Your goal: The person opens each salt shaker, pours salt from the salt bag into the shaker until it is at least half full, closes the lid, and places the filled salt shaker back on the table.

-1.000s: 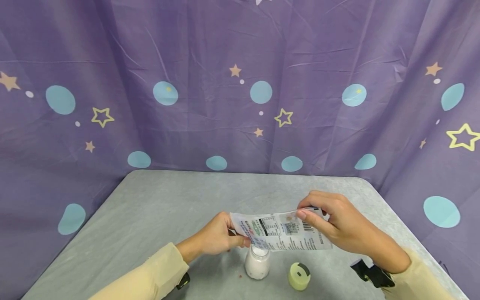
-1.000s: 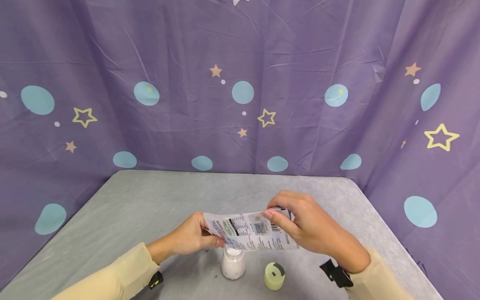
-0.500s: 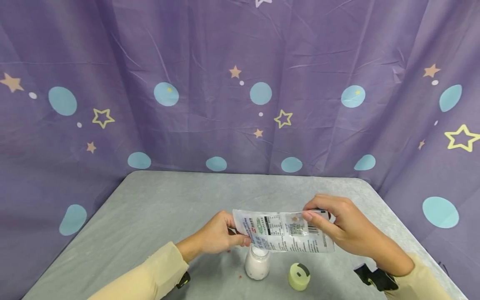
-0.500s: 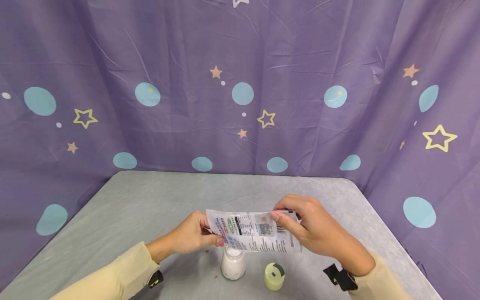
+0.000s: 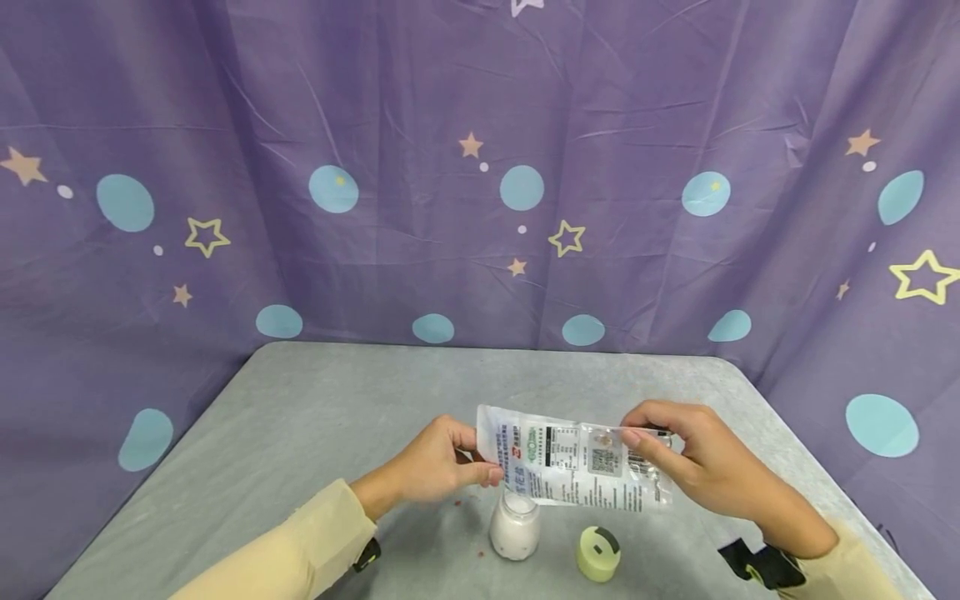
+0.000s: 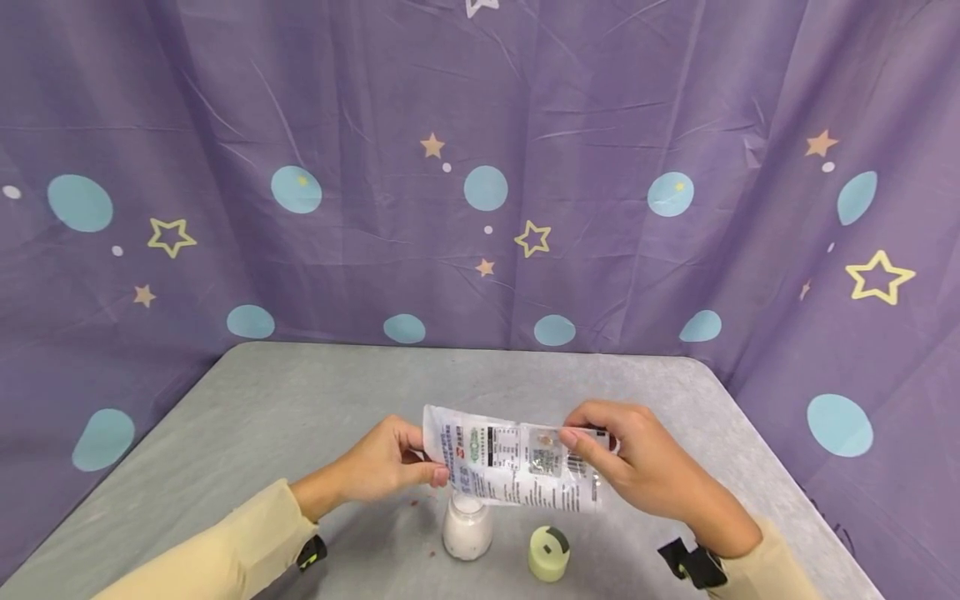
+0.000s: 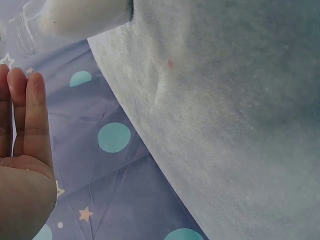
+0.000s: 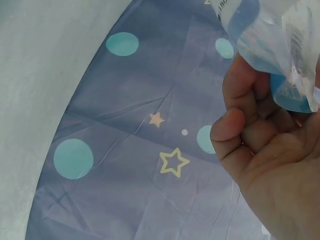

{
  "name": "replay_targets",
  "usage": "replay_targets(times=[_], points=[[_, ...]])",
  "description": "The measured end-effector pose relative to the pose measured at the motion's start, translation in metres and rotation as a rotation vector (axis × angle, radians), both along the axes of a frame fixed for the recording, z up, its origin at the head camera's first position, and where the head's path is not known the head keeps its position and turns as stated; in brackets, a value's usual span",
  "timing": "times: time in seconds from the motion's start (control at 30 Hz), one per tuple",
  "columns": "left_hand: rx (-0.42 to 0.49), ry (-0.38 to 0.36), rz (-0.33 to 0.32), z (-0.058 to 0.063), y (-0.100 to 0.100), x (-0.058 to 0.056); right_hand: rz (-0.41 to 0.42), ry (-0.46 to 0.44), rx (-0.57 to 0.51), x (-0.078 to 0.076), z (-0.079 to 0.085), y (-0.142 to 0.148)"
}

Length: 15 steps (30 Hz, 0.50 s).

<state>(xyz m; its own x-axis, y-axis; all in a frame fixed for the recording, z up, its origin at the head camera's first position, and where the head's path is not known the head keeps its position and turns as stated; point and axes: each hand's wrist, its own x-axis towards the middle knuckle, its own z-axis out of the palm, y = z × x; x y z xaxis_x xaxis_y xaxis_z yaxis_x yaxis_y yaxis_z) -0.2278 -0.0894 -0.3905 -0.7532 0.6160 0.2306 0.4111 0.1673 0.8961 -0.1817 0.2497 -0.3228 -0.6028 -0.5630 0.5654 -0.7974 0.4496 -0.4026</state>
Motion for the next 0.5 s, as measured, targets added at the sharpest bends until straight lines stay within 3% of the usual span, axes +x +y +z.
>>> replay_targets(times=[0.27,0.5], points=[[0.028,0.053,-0.018,0.005,-0.001,0.000,-0.004,-0.088,0.008,-0.001,-0.010,0.009],[0.028,0.089,-0.032,0.011,0.000,-0.002,0.026,-0.091,-0.007,-0.003,-0.020,0.015]])
